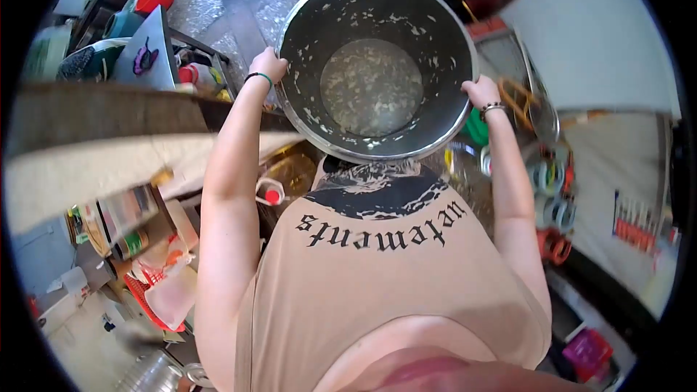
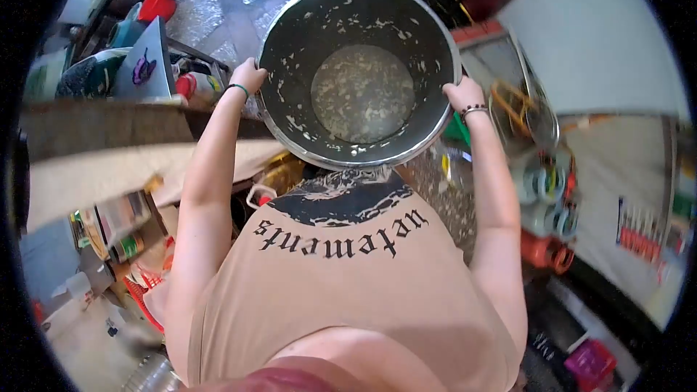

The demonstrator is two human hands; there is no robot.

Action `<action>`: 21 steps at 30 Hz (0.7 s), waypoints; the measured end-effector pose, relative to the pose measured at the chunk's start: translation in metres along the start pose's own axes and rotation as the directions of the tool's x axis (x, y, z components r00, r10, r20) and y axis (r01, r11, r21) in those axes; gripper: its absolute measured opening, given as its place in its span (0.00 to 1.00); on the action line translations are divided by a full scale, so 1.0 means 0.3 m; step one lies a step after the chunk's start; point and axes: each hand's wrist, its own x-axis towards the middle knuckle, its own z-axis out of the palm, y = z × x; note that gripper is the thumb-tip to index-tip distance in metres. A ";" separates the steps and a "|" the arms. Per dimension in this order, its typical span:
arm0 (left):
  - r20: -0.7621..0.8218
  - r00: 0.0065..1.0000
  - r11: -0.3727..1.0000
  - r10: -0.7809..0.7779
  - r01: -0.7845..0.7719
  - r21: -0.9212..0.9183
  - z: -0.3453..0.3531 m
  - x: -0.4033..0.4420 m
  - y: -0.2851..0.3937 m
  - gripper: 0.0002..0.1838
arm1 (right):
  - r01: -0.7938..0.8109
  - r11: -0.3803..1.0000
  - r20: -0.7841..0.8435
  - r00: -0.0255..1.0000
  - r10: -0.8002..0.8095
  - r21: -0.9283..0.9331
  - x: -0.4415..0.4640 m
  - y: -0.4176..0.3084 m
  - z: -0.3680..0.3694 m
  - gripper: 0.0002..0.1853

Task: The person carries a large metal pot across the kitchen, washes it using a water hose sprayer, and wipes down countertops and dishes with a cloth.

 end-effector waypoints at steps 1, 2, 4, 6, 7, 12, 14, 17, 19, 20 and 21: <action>0.016 1.000 0.999 -0.024 0.023 0.042 -0.022 0.073 -0.011 0.19 | 0.002 1.000 0.049 0.999 -0.004 0.030 0.081 -0.045 0.001 0.19; 0.026 0.999 0.997 -0.040 0.038 0.063 -0.083 0.164 -0.045 0.19 | 0.005 0.997 0.102 0.995 -0.013 0.079 0.185 -0.115 0.021 0.19; 0.076 0.989 0.991 -0.130 0.130 -0.001 -0.110 0.363 -0.164 0.20 | 0.058 0.998 0.155 0.986 -0.053 -0.026 0.411 -0.304 0.074 0.22; 0.038 0.980 0.970 -0.193 0.197 -0.141 -0.158 0.537 -0.291 0.20 | 0.097 0.995 0.148 0.984 -0.097 0.005 0.631 -0.521 0.119 0.22; 0.051 0.974 0.958 -0.221 0.227 -0.177 -0.182 0.637 -0.380 0.20 | 0.158 0.987 0.142 0.978 -0.152 -0.036 0.764 -0.615 0.156 0.22; -0.041 0.966 0.922 -0.254 0.228 -0.313 -0.355 0.951 -0.545 0.19 | 0.207 0.977 0.251 0.950 -0.187 -0.054 1.211 -1.104 0.198 0.23; -0.138 0.966 0.939 -0.220 0.171 -0.299 -0.374 1.188 -0.724 0.18 | 0.327 0.933 0.213 0.932 -0.293 -0.149 1.457 -1.298 0.321 0.22; -0.084 0.924 0.859 -0.373 0.310 -0.407 -0.414 1.308 -0.764 0.18 | 0.328 0.944 0.276 0.909 -0.311 -0.017 1.595 -1.471 0.256 0.21; -0.100 0.901 0.858 -0.422 0.361 -0.365 -0.586 1.479 -0.759 0.17 | 0.370 0.927 0.257 0.903 -0.344 -0.058 1.808 -1.684 0.312 0.20; -0.073 0.883 0.836 -0.464 0.409 -0.367 -0.656 1.564 -0.769 0.17 | 0.405 0.908 0.258 0.893 -0.367 -0.111 1.908 -1.785 0.328 0.20; -0.100 0.882 0.830 -0.461 0.388 -0.401 -0.701 1.643 -0.786 0.17 | 0.423 0.900 0.231 0.890 -0.393 -0.101 1.992 -1.882 0.333 0.20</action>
